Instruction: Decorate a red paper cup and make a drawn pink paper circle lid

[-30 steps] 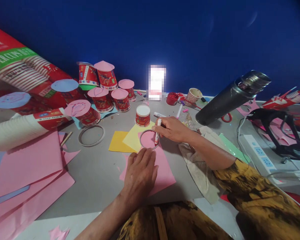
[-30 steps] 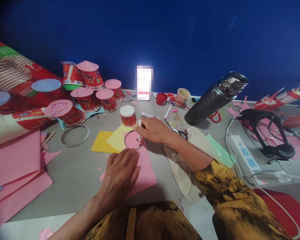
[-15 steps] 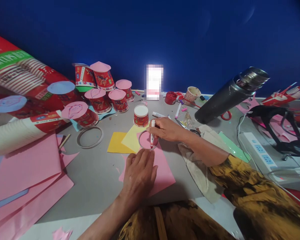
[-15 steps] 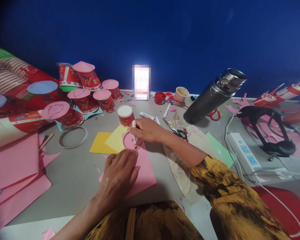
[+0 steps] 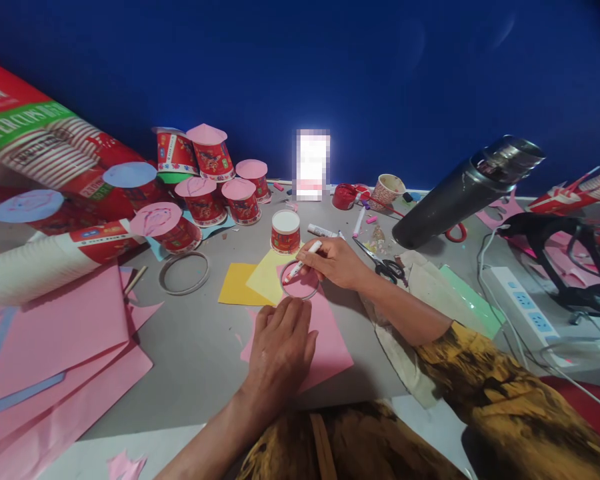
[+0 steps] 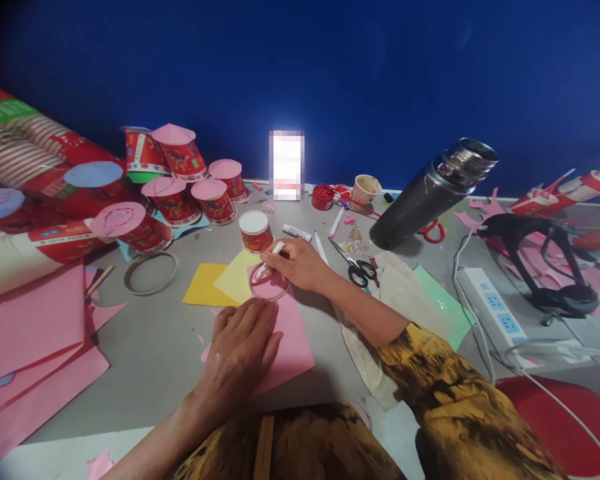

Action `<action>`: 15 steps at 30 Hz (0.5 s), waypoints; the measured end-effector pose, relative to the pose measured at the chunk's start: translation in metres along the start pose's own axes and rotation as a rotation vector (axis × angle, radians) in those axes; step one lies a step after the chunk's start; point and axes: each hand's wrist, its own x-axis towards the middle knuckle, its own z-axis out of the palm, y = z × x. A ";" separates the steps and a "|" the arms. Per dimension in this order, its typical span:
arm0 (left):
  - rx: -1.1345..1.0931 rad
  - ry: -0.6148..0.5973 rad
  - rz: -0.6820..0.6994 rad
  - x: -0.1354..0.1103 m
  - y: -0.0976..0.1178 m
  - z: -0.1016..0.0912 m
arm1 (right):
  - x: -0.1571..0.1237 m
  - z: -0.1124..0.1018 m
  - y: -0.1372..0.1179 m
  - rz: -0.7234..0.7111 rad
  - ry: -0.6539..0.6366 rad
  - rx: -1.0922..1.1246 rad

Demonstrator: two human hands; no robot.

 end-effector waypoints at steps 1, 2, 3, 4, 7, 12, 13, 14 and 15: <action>-0.003 -0.002 0.000 0.000 0.000 0.000 | -0.001 0.000 0.002 -0.005 0.018 0.012; -0.003 -0.003 0.000 0.000 0.000 0.000 | -0.002 0.001 0.004 -0.011 0.035 0.020; -0.002 -0.003 0.000 0.001 0.000 0.000 | -0.004 0.000 0.006 -0.020 0.053 0.022; 0.000 -0.003 0.001 0.001 0.000 -0.001 | -0.006 0.000 0.008 -0.030 0.071 0.014; -0.002 -0.012 0.004 0.001 -0.001 0.000 | -0.014 -0.003 0.012 -0.050 0.145 -0.076; 0.010 -0.010 0.011 -0.001 -0.002 0.001 | -0.037 -0.013 0.009 -0.062 0.231 -0.167; 0.011 -0.010 0.016 -0.002 -0.003 0.000 | -0.042 -0.016 0.009 -0.061 0.246 -0.164; 0.007 -0.011 0.023 -0.002 -0.003 -0.002 | -0.047 -0.018 0.009 -0.059 0.265 -0.160; -0.004 -0.017 0.027 -0.001 -0.003 -0.004 | -0.052 -0.020 0.009 -0.058 0.294 -0.154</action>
